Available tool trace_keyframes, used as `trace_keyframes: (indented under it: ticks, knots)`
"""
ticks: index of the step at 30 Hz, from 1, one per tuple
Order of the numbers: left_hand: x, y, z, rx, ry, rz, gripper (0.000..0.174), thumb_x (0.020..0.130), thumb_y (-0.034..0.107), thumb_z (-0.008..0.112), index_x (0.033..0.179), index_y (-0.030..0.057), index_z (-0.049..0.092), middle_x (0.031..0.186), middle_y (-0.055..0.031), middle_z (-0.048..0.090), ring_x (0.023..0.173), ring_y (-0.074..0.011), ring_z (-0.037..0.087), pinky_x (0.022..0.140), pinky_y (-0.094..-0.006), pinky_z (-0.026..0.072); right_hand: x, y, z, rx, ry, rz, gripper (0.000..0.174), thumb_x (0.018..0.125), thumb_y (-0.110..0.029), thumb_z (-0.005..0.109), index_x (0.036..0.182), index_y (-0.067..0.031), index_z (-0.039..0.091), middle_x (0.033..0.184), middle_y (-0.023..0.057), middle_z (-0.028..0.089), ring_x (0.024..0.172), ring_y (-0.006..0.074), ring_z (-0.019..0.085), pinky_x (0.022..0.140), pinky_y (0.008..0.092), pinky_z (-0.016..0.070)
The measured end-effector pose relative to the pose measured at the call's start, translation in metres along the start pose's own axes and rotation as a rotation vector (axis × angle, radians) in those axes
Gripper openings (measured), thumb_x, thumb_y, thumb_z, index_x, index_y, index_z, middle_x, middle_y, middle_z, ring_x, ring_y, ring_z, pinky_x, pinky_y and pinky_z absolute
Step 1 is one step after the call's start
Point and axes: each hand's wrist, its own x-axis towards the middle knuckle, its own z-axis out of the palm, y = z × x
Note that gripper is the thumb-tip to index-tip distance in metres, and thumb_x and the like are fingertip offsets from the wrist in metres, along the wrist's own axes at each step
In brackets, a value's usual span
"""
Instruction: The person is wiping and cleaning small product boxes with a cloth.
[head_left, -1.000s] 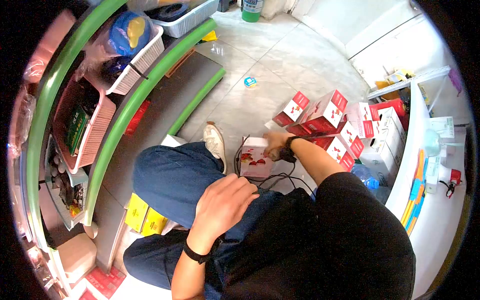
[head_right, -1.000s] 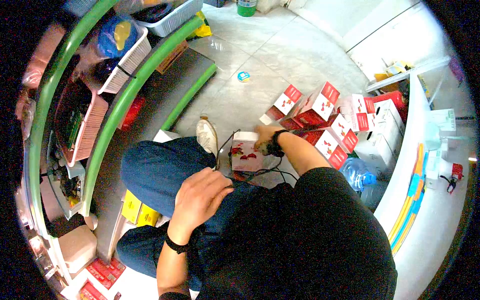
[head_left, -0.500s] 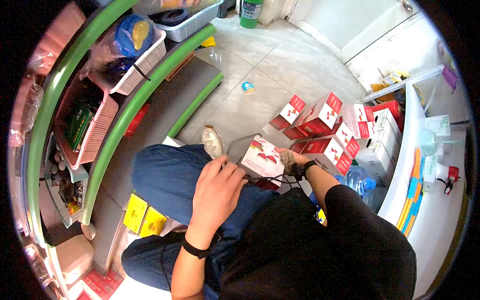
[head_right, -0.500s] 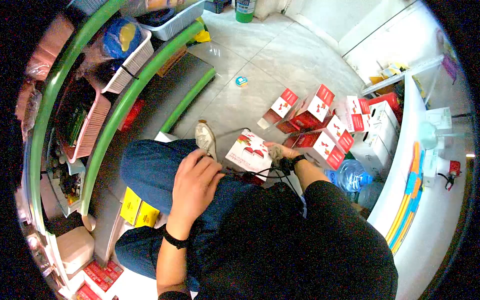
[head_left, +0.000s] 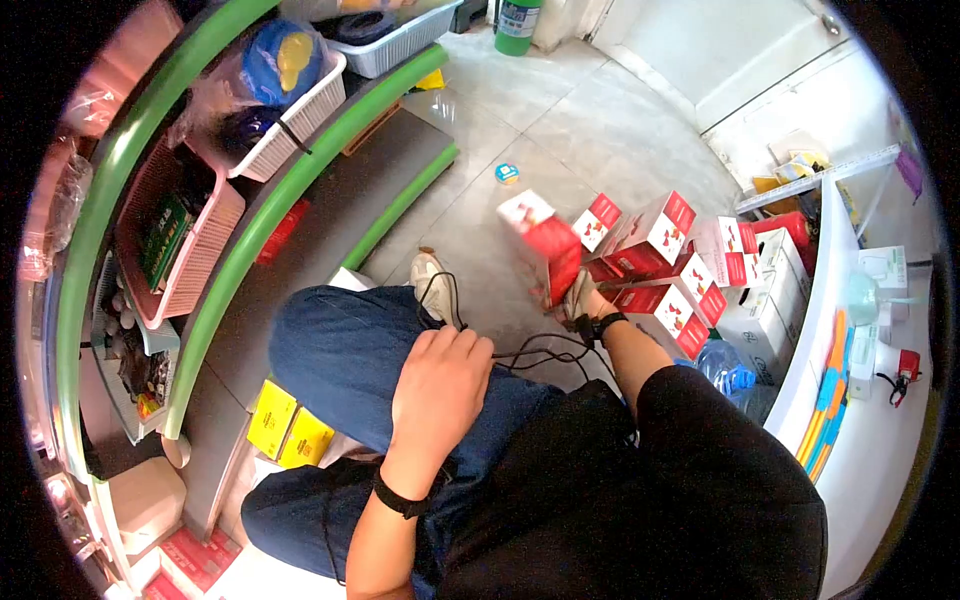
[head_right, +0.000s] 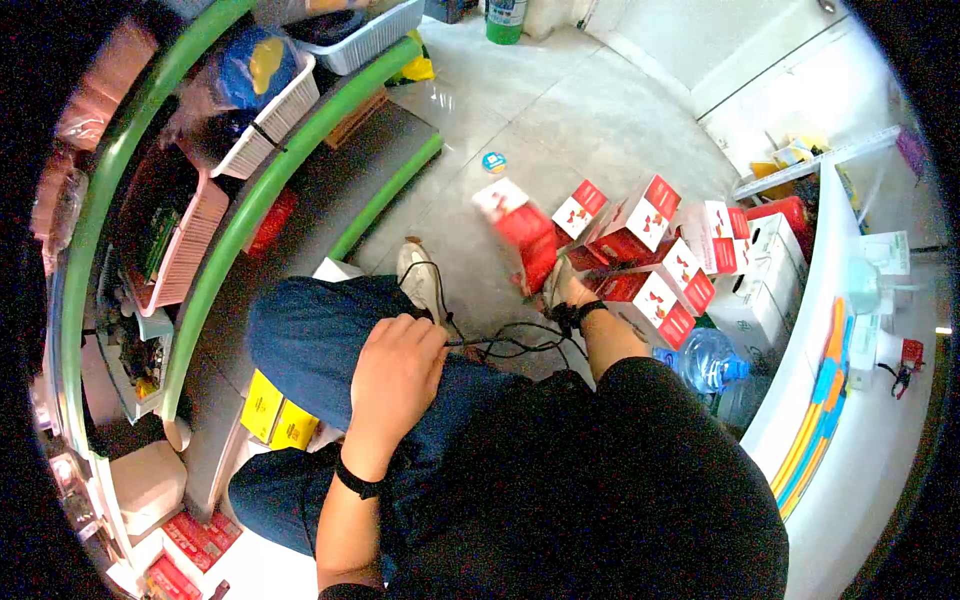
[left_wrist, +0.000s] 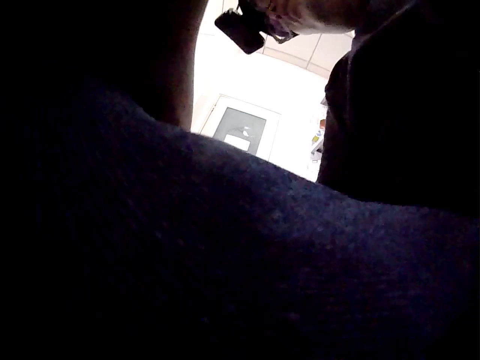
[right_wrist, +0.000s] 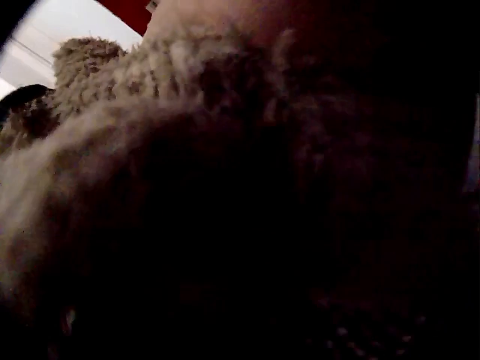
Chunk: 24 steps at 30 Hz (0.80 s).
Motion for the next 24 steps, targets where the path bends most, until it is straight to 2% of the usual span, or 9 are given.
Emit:
trace_keyframes:
  ticks: [2,3,9,18,21,24]
  knots:
    - [0.000,-0.002,0.003,-0.006,0.013,-0.007,0.010,0.090,0.014,0.071,0.090,0.0077,0.063,0.090,-0.0075,0.061,0.092,-0.0271,0.061,0.086,-0.0399,0.0484,-0.005,0.003,0.012,0.132,-0.037,0.019,0.055,0.110,-0.051,0.039,0.145,-0.0111,0.054,0.144,0.0228,0.059,0.095,0.0264,0.063,0.078,0.0392,0.0530]
    - [0.000,-0.002,0.004,-0.007,0.020,-0.007,0.011,0.089,0.015,0.071,0.090,0.0079,0.063,0.090,-0.0074,0.061,0.092,-0.0269,0.061,0.086,-0.0396,0.0483,-0.004,0.005,0.010,0.104,-0.051,0.048,0.054,0.110,-0.051,0.040,0.143,-0.0103,0.055,0.143,0.0223,0.061,0.091,0.0266,0.063,0.075,0.0387,0.0520]
    - [0.011,0.000,0.002,0.003,-0.056,-0.011,0.011,0.090,0.017,0.072,0.090,0.0084,0.065,0.090,-0.0070,0.061,0.093,-0.0265,0.061,0.086,-0.0391,0.0479,0.016,0.013,-0.001,0.154,0.037,0.064,0.051,0.111,-0.049,0.040,0.140,-0.0095,0.057,0.135,0.0203,0.063,0.088,0.0252,0.064,0.072,0.0368,0.0529]
    - [0.026,0.004,0.007,0.037,-0.151,-0.022,0.009,0.090,0.017,0.071,0.092,0.0085,0.067,0.091,-0.0065,0.062,0.094,-0.0260,0.062,0.086,-0.0390,0.0483,0.032,0.036,-0.008,0.319,0.280,0.080,0.047,0.113,-0.045,0.041,0.137,-0.0082,0.059,0.123,0.0174,0.066,0.084,0.0230,0.065,0.069,0.0340,0.0542]
    - [0.028,0.002,0.010,0.009,-0.157,-0.029,0.014,0.090,0.019,0.073,0.094,0.0080,0.066,0.092,-0.0078,0.061,0.093,-0.0292,0.060,0.085,-0.0425,0.0488,0.026,0.040,-0.015,0.387,0.395,0.076,0.046,0.113,-0.044,0.041,0.135,-0.0078,0.059,0.119,0.0164,0.067,0.082,0.0223,0.066,0.067,0.0331,0.0547]
    - [0.028,0.002,0.014,-0.007,-0.120,-0.024,0.013,0.090,0.018,0.073,0.094,0.0080,0.066,0.091,-0.0078,0.060,0.092,-0.0294,0.060,0.084,-0.0425,0.0490,0.011,0.044,-0.023,0.445,0.505,0.066,0.045,0.113,-0.043,0.041,0.134,-0.0074,0.060,0.115,0.0154,0.069,0.081,0.0216,0.066,0.066,0.0322,0.0551]
